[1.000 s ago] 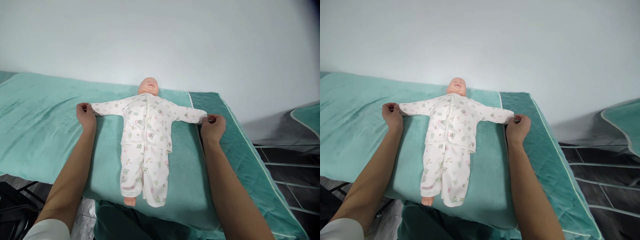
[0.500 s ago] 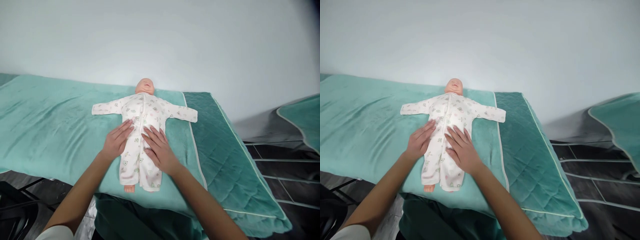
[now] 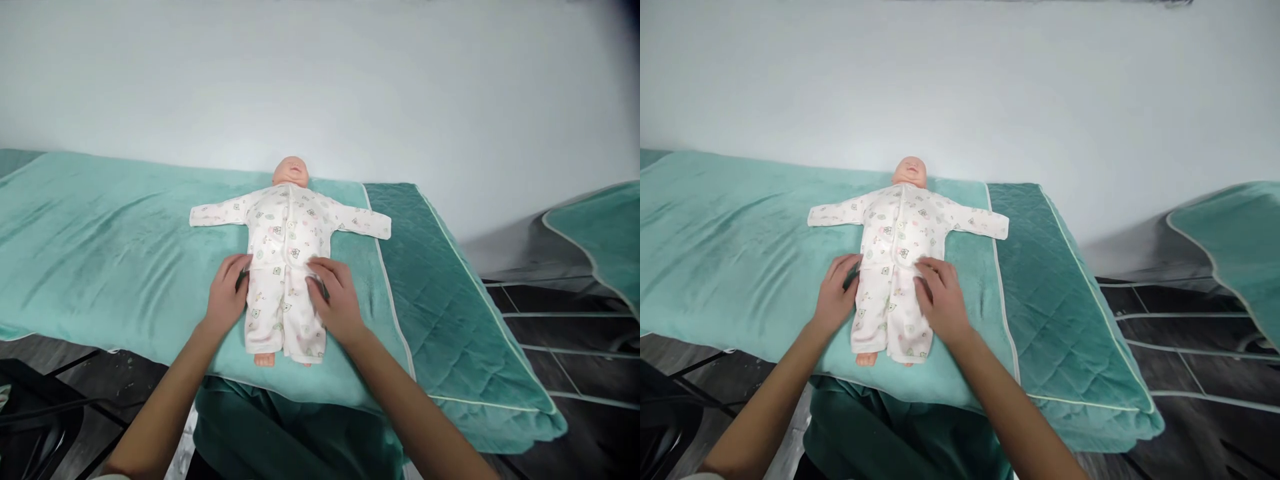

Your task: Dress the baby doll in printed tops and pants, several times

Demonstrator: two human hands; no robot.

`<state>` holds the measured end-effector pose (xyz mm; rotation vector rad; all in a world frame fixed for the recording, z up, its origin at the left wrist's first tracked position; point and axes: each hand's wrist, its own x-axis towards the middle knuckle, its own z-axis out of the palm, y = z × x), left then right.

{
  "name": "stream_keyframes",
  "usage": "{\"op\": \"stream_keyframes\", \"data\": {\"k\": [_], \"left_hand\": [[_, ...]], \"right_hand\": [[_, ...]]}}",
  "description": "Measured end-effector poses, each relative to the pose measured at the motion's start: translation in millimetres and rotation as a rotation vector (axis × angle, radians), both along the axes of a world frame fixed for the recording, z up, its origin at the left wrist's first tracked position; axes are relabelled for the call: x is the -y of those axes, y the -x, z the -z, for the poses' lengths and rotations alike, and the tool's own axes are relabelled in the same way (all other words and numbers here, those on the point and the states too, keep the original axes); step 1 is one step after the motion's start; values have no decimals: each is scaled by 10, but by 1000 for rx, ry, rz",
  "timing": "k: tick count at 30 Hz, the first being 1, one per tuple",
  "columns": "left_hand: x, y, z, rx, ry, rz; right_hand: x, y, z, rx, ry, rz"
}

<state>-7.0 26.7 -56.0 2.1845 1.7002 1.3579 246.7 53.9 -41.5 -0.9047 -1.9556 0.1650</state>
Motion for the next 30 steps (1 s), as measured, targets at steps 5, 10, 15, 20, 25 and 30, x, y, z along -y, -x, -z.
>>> {"op": "stream_keyframes", "data": {"k": [5, 10, 15, 20, 25, 30], "left_hand": [[-131, -33, 11, -71, -135, -91], [89, -48, -52, -224, -318, -4], [541, -42, -53, -268, -302, 339], [1107, -124, 131, -213, -148, 394], [1362, -264, 180, -103, -31, 145], [1276, -287, -8, 110, 194, 211]], "right_hand": [[-112, 72, 6, 66, -141, 28], [108, -30, -8, 19, -74, -30], [693, -276, 75, -3, 214, -174], [1148, -357, 248, 47, 284, -210], [1203, -235, 165, -66, 332, -174], [1253, -226, -47, -117, 350, -236]]}}
